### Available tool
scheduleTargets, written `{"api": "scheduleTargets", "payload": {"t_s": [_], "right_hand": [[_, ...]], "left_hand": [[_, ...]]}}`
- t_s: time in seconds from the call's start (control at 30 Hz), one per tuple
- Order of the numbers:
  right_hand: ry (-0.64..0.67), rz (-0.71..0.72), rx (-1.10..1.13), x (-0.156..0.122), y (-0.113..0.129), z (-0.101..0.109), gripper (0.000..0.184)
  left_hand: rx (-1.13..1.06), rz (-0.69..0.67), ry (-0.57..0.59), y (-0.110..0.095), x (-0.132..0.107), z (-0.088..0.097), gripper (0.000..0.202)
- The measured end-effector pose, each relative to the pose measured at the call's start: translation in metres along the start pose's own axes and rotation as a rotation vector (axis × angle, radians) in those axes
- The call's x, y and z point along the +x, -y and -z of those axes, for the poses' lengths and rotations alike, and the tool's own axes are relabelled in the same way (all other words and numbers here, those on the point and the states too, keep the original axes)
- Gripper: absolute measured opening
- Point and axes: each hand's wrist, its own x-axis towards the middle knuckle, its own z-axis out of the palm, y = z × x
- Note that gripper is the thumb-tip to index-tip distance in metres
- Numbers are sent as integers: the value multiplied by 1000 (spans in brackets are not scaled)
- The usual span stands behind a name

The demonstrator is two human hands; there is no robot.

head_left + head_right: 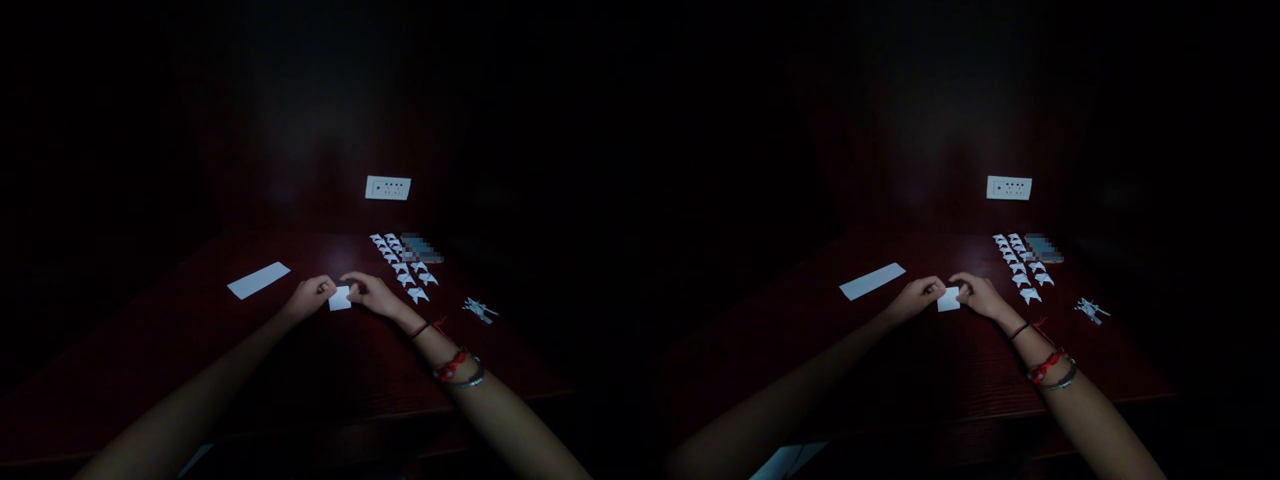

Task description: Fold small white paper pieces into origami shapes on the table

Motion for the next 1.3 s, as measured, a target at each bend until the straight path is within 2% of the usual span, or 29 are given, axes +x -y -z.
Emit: {"api": "scheduleTargets", "payload": {"t_s": [0.13, 0.23, 0.3, 0.37, 0.53, 0.77, 0.97, 1.1, 1.3], "right_hand": [[3, -65, -79, 0, -1, 2, 24], [21, -118, -174, 1, -2, 4, 16], [48, -129, -204, 1, -3, 6, 17], [95, -108, -214, 0, -3, 8, 21], [163, 0, -274, -2, -4, 16, 27], [231, 152, -301, -1, -3, 20, 22], [272, 190, -321, 0, -2, 23, 17], [220, 204, -376, 0, -2, 23, 19], [133, 177, -483, 0, -1, 18, 14]], "left_hand": [[178, -72, -35, -6, -2, 1, 13], [359, -217, 97, -10, -6, 4, 10], [382, -285, 197, -12, -8, 6, 14], [378, -311, 237, -12, -9, 8, 18], [337, -340, 266, -9, -10, 12, 21], [311, -374, 243, -3, -7, 14, 19], [257, -338, 327, -2, -9, 15, 25], [251, -300, 315, 0, -9, 13, 30], [270, -359, 331, 7, -4, 8, 33]]}}
